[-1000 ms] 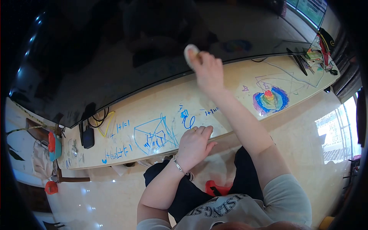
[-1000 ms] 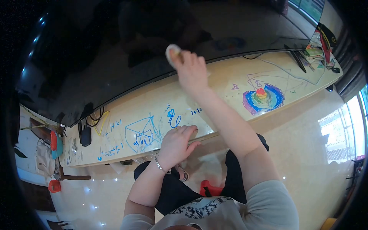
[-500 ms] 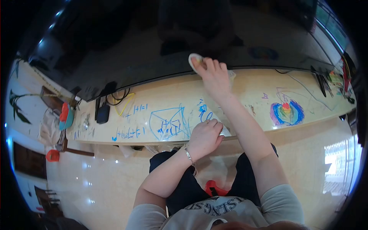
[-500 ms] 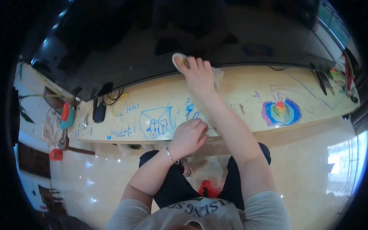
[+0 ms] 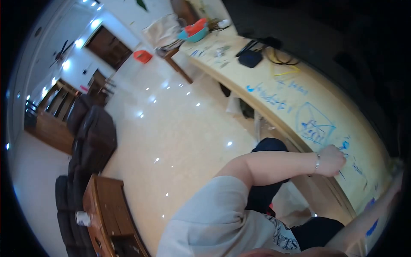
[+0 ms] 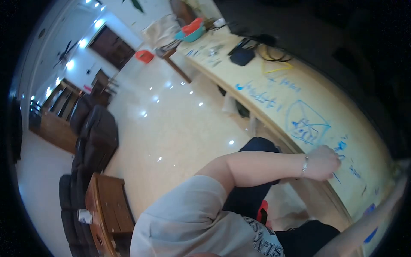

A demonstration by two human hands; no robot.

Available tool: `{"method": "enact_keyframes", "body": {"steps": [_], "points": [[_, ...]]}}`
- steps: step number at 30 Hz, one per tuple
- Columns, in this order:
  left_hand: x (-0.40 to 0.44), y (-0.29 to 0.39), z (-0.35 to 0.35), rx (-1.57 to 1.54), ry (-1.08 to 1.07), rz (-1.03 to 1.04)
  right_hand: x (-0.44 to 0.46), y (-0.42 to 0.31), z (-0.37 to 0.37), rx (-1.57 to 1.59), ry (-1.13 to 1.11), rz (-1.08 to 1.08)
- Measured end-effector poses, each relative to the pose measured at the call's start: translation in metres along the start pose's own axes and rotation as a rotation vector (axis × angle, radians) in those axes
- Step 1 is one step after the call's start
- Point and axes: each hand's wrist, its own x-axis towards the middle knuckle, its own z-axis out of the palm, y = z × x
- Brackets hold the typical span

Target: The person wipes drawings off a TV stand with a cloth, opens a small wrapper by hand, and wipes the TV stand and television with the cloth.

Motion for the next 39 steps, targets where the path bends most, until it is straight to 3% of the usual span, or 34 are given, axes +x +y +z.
{"method": "enact_keyframes", "body": {"steps": [3,7,8,9,10,11,14,18,20,22,27,33,36,38,39], "points": [[0.001,0.001,0.008,0.047,0.012,0.029,-0.017,-0.019,-0.033,0.214,0.076,0.035],[0.002,0.004,0.01,0.085,-0.017,0.016,-0.058,-0.083,-0.07,0.392,0.135,-0.118],[0.002,0.004,0.009,0.085,-0.035,0.013,-0.04,-0.065,0.055,0.13,-0.32,-0.15],[0.002,0.005,0.009,0.084,-0.052,0.01,-0.045,-0.072,0.105,0.093,-0.204,-0.28],[0.001,0.006,0.009,0.08,-0.051,0.002,-0.056,-0.092,0.092,0.183,-0.131,-0.321],[0.001,0.007,0.01,0.076,-0.051,-0.004,-0.078,-0.118,0.032,0.355,-0.072,-0.389],[-0.003,0.01,0.006,0.087,-0.082,-0.027,-0.127,-0.156,-0.064,0.456,-0.156,-0.639],[-0.017,0.009,-0.002,0.092,-0.062,-0.043,-0.124,-0.153,-0.067,0.473,-0.089,-0.56],[-0.023,0.012,-0.01,0.105,-0.058,-0.048,-0.097,-0.132,-0.017,0.538,-0.009,-0.484],[-0.029,0.014,-0.016,0.109,-0.051,-0.046,-0.057,-0.09,0.059,0.21,-0.136,-0.454],[-0.035,0.027,-0.022,0.09,0.023,0.028,-0.027,-0.021,-0.026,0.195,-0.107,-0.03],[-0.027,0.0,-0.009,0.152,-0.076,-0.07,0.011,0.085,0.142,0.248,-0.309,0.134],[-0.029,-0.007,-0.011,0.127,-0.068,-0.127,-0.002,0.047,0.151,0.381,-0.36,0.255],[-0.037,-0.007,-0.014,0.102,-0.076,-0.119,-0.035,-0.025,0.114,0.302,-0.06,0.273],[-0.04,-0.007,-0.014,0.09,-0.082,-0.114,-0.045,-0.048,0.091,0.319,-0.051,0.23]]}}
